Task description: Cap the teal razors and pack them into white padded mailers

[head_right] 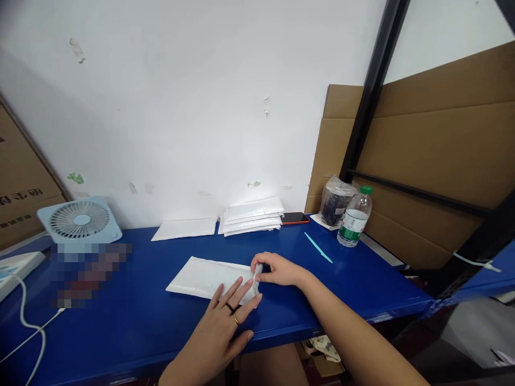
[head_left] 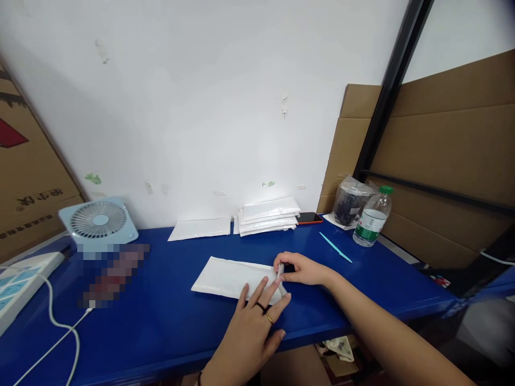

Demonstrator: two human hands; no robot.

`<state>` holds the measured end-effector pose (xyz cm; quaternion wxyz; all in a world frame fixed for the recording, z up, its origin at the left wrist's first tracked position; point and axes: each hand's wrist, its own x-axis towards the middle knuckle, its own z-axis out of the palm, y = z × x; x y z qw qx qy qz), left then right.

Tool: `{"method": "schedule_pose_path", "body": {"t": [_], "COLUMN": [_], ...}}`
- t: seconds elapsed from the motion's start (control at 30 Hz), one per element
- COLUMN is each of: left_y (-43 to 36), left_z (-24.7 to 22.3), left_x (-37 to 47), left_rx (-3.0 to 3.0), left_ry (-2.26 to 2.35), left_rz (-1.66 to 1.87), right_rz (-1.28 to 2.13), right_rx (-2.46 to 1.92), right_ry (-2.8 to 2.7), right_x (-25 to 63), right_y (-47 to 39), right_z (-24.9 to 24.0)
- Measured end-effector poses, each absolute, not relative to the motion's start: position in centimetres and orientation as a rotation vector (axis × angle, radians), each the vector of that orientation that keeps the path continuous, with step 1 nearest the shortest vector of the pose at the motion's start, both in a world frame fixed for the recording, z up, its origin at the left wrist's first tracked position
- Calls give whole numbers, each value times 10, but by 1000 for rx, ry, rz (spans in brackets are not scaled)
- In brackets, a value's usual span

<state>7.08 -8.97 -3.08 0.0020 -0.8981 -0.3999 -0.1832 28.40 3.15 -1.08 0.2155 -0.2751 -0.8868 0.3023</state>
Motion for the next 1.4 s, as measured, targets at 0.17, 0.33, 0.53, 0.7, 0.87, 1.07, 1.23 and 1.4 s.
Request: {"method": "schedule_pose_path", "body": {"t": [0.17,0.33,0.53,0.7,0.87,1.07,1.23,1.4], "left_y": [-87,-83,-65,-47,-29,-14,20,68], "left_z": [-41,-47,-37,-15,8,36,36,7], "left_x": [73,69,79,76,67,37,-10,-52], "left_rx": [-2788,-2791,-2744,-2667,-2609,-2377,-1783,-2018], "left_ry": [-1311,-1344,-1268,-960,-1057,-1173,-1500,-1836], "left_rz": [-599,-619,-417,-250,-490,-1208,-1657,-1240], "right_rz": [974,614,299,200,-101,274,742,459], "right_rx": [-717,-770,-664,-662,-701,-890,-1029,-1644], "right_ry": [-2553,-2446,-2595,-2617,-2515,-2172,-1666,-1621], "right_x": [278,270,281,278,260,242,253,279], "right_y": [46,40,1,-11,-4,27,106,177], "right_z": [-9,-7,-4,-13,-30,4,61,75]}}
